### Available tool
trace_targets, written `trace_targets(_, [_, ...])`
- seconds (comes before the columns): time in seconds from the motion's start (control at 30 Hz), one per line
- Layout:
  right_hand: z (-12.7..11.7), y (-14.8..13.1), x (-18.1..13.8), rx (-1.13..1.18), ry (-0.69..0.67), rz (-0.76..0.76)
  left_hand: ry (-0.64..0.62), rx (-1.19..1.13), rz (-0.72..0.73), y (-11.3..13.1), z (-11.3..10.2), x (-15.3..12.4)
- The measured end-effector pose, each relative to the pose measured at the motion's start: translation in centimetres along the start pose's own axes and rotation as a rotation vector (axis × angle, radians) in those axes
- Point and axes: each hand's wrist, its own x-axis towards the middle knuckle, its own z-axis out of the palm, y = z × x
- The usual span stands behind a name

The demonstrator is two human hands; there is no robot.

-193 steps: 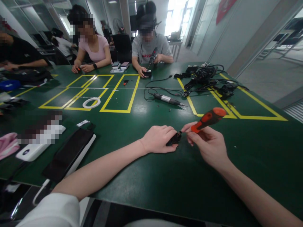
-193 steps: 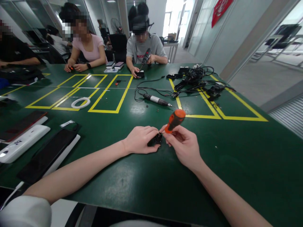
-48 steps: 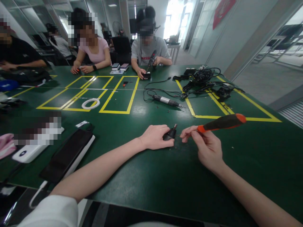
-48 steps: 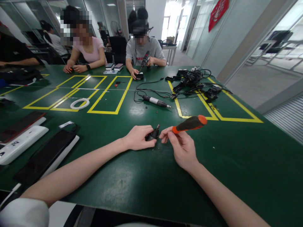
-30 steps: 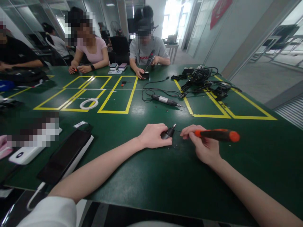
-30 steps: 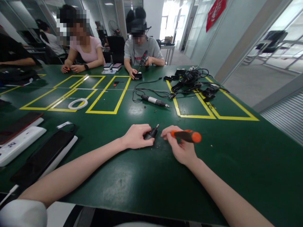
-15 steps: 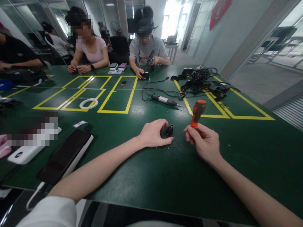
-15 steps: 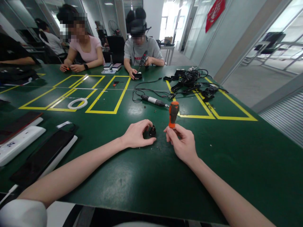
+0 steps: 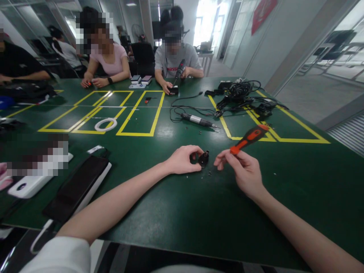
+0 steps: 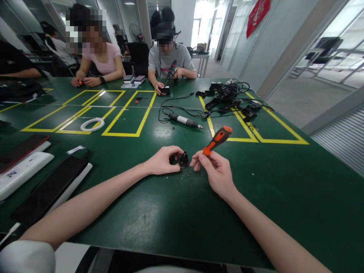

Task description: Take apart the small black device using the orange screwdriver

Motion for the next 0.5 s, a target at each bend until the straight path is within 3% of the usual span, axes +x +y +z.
trace_targets(0.1, [-0.12, -0.18, -0.05, -0.122, 0.086, -0.097, -0.016, -0.017, 0.013, -0.22, 0.06, 0.05])
trace_targets(0.23, [-0.19, -0.52, -0.34, -0.255, 0.073, -0.194, -0.032, -0.006, 0.032, -0.29, 0.05, 0.05])
trace_targets(0.5, [0.12, -0.92, -0.03, -0.374, 0.045, -0.186, -0.038, 0.020, 0.035, 0.14, -0.22, -0.05])
